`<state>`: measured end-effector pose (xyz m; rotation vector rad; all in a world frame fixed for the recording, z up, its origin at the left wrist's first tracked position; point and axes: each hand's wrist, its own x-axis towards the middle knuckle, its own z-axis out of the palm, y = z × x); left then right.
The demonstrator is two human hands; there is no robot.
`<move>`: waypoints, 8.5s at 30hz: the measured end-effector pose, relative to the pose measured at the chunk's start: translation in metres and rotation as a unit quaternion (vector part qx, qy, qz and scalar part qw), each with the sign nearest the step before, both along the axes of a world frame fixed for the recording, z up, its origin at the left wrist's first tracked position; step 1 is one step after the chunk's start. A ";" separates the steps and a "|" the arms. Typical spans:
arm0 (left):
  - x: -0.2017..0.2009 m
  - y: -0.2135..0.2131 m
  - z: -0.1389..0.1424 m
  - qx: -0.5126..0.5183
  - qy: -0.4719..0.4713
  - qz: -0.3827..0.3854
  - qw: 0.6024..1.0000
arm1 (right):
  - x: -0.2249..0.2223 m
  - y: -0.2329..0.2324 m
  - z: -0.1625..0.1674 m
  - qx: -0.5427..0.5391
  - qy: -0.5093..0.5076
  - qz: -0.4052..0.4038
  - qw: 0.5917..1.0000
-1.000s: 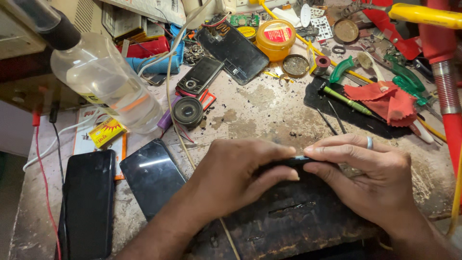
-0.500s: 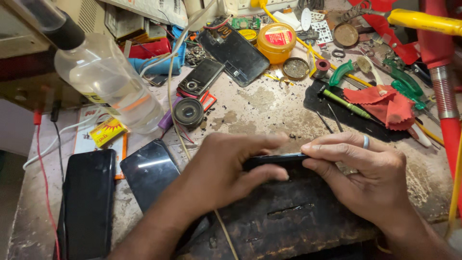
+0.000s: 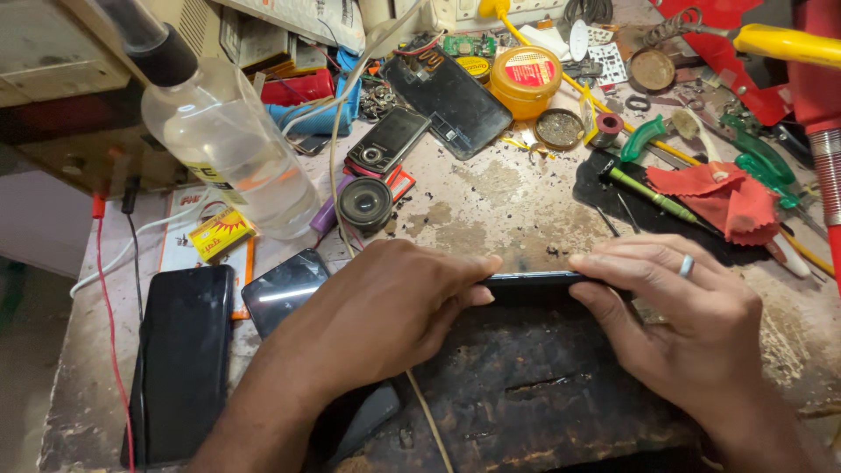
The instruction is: The person disassembles a smartphone, removes the back cover and battery, then uses tweezers and a screwdriver to adjust internal components and remove screws from the camera module area. The device is handled and repositioned multiple times during the process.
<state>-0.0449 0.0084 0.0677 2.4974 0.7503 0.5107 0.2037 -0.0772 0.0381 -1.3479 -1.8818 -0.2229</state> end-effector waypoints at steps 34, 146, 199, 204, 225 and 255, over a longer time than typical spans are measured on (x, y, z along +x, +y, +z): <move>0.010 0.000 -0.015 0.135 -0.097 -0.031 0.986 | -0.011 -0.031 0.018 0.054 -0.140 -0.115 0.982; 0.019 0.001 -0.025 0.155 -0.252 -0.081 0.952 | -0.003 -0.005 0.018 0.065 -0.028 -0.106 0.992; 0.025 -0.006 -0.026 0.167 -0.176 0.023 0.970 | 0.002 -0.016 0.014 0.011 0.160 0.057 0.985; 0.026 -0.005 -0.024 0.180 -0.156 0.017 0.971 | 0.013 -0.009 -0.007 -0.028 0.222 0.082 0.971; 0.025 0.001 -0.037 -0.102 -0.250 -0.024 0.963 | 0.002 -0.014 0.011 0.039 0.027 -0.021 0.999; 0.029 0.003 -0.049 -0.400 -0.398 -0.142 0.814 | 0.000 -0.031 -0.007 0.123 -0.091 -0.079 0.985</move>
